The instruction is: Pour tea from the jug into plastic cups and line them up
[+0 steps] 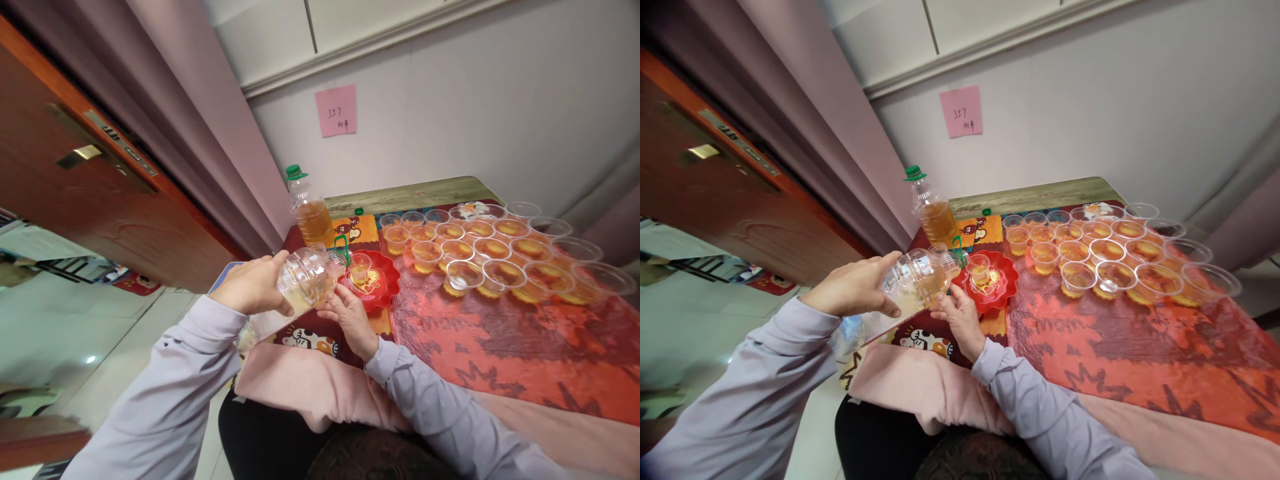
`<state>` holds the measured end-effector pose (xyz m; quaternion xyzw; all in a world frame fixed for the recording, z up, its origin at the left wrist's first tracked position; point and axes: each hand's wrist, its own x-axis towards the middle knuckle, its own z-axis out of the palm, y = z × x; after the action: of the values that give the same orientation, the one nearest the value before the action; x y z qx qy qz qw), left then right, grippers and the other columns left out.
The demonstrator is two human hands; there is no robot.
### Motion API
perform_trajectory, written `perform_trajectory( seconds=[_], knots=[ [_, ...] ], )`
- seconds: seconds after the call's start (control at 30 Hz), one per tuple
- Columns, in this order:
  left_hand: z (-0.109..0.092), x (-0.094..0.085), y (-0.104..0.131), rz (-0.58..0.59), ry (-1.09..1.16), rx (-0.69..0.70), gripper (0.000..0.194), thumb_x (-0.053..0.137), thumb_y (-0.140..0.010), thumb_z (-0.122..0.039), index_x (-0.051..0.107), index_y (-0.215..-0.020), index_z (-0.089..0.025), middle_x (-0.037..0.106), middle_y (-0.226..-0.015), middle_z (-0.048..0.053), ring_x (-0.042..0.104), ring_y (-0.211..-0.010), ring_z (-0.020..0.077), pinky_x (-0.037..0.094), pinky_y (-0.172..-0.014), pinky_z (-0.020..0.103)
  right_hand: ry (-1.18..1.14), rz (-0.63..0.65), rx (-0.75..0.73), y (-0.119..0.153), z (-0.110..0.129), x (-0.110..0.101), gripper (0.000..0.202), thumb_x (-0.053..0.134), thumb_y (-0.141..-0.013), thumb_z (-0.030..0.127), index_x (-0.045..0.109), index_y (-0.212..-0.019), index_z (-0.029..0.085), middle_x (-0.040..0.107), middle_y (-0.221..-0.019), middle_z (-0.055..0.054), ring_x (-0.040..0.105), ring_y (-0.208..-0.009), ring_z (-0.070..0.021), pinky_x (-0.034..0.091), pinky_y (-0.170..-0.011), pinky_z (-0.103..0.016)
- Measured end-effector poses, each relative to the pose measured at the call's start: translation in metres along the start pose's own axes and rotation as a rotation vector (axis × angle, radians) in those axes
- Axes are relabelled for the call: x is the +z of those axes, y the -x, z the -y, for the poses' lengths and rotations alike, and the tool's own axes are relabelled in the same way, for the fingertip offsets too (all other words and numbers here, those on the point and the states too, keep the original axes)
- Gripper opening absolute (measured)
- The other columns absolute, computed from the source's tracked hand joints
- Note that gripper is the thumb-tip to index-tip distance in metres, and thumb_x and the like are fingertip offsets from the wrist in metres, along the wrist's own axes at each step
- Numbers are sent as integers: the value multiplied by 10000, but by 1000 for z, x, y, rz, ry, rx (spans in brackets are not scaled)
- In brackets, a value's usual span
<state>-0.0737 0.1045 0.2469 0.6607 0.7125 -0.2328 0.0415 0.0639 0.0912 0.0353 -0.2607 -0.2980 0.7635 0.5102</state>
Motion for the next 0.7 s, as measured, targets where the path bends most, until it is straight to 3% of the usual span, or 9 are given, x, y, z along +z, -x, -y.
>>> perform_trajectory(
  seconds=[0.37, 0.5, 0.63, 0.7],
  knots=[
    [-1, -1, -1, 0, 2, -4, 1111, 850, -602, -542, 398, -1575, -253, 678, -1461, 154, 684, -1281, 366, 534, -982, 409, -11, -15, 3, -1, 1, -1, 607, 887, -770, 599, 715, -1211, 219, 754, -1019, -33, 723, -798, -142, 633, -779, -302],
    [1, 5, 0, -17, 53, 3, 1115, 872, -598, -498, 407, -1577, -237, 676, -1456, 161, 685, -1278, 382, 539, -998, 422, -5, -38, 3, -1, 1, -2, 633, 902, -740, 603, 730, -1210, 215, 742, -921, -12, 722, -803, -153, 629, -768, -304],
    [19, 36, -3, -124, 269, 85, 1070, 877, -619, -445, 427, -1568, -244, 691, -1435, 147, 683, -1290, 378, 554, -1025, 444, 9, -74, -42, -3, 0, -4, 706, 927, -718, 563, 716, -1300, 223, 772, -983, -31, 727, -860, -171, 634, -779, -317],
    [31, 65, -8, -291, 449, 138, 1152, 896, -608, -464, 380, -1608, -216, 574, -1585, 172, 583, -1432, 387, 493, -1155, 476, 2, -93, -105, -5, -1, -5, 704, 940, -708, 535, 717, -1300, 227, 784, -1070, -55, 734, -911, -187, 640, -802, -334]
  ],
)
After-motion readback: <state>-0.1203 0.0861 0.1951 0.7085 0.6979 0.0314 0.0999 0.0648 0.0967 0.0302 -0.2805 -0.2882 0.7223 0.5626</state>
